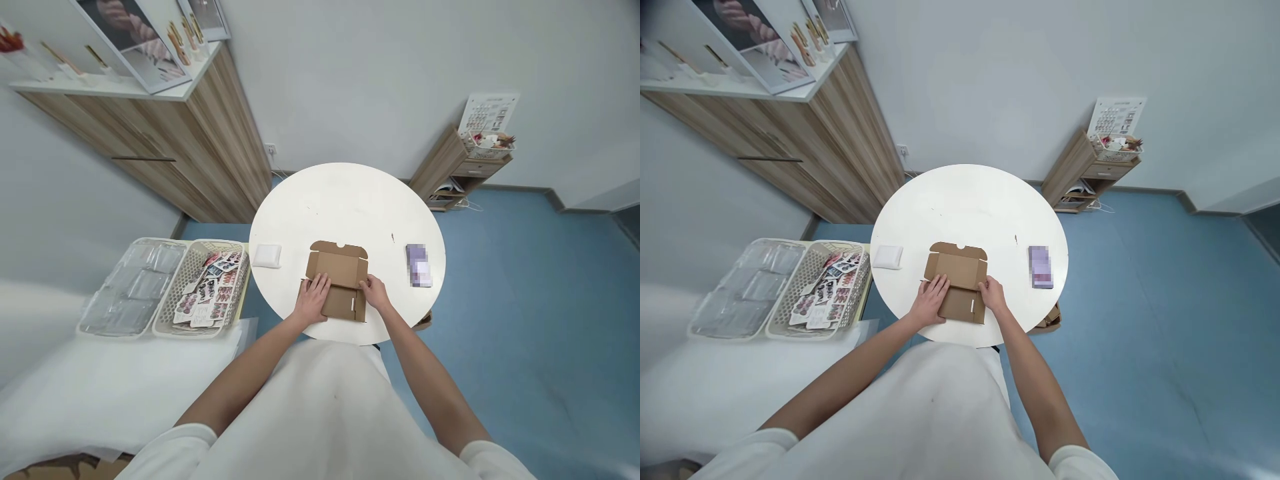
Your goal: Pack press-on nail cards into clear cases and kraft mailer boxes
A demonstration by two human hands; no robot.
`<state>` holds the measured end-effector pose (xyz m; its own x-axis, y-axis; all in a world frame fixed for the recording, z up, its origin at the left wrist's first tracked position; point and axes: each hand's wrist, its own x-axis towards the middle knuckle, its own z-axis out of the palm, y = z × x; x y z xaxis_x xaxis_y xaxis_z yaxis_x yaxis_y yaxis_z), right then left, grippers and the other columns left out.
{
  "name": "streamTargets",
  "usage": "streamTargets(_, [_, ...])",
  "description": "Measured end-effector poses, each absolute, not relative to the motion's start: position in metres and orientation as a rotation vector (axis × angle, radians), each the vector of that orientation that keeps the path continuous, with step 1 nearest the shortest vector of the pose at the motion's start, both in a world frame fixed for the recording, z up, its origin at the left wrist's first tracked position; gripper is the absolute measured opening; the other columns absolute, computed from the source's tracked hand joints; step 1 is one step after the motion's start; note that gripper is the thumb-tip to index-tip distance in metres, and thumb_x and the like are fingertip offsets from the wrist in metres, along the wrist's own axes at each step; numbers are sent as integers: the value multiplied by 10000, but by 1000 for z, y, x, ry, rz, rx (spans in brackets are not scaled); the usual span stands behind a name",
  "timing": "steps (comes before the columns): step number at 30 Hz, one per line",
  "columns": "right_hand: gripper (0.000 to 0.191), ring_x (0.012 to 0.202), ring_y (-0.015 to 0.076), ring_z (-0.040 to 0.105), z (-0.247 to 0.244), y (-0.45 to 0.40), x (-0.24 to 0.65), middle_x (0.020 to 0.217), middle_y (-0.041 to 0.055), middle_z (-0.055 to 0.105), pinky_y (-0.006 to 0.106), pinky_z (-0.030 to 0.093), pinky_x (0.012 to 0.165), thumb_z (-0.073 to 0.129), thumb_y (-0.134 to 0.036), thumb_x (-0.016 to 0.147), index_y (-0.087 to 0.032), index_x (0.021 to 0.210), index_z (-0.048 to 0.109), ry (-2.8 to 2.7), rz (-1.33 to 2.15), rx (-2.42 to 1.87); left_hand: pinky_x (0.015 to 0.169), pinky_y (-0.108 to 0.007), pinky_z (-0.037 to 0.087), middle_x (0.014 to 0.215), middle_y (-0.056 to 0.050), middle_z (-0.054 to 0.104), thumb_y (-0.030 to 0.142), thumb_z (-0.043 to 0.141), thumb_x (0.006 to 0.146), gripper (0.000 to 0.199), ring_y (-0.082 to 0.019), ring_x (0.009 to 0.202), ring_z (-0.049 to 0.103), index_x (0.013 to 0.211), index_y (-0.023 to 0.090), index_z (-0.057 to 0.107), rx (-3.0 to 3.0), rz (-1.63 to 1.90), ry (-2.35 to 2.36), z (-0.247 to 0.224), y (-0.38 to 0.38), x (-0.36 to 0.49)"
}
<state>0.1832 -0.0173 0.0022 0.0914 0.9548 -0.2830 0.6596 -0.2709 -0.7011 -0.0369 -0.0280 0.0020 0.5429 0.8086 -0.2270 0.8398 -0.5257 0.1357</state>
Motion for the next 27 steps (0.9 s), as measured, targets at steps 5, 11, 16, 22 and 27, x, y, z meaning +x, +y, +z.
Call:
streamTargets(5, [710,1199,289,325,11,-42,172,1324,138,358,421,284,933,467,-471,715,-158,1319,261,-1904,601,-1997,1027,-526,60,1392,-127,290,482,647,562,918,-327,1317,50,1339,177,263,2517,-224,1333,-4,-31,-40])
streamTargets(11, [883,1293,297,146,13,-59,151,1419,113,217,442,128,1010,532,-643,616,-214,1336,256,-2626,693,-1787,1012,-524,100,1433,-133,188,621,543,614,855,-319,1315,76,1317,189,321,2437,-172,1442,-4,-44,-56])
streamTargets(16, [635,1284,312,160,12,-63,156,1350,131,333,489,57,1019,525,-643,636,-202,1094,549,-2790,554,-1720,993,-552,62,1433,-136,189,653,352,727,711,-330,1319,18,1268,195,410,2337,-166,1732,4,-44,-70])
streamTargets(22, [446,1139,309,389,12,-61,177,940,122,600,524,9,1020,524,-626,652,-211,767,639,-2663,559,-1788,1004,-551,-32,1251,-194,450,746,461,557,921,-353,1309,49,1240,129,438,2538,-171,1610,10,-43,-83])
streamTargets(27, [430,823,229,556,11,-37,184,796,76,612,502,220,939,384,-580,767,-200,756,585,-2293,764,-2059,1008,-517,60,947,-148,610,595,512,678,599,-331,1084,448,1077,150,567,2575,-207,1523,6,-36,-80])
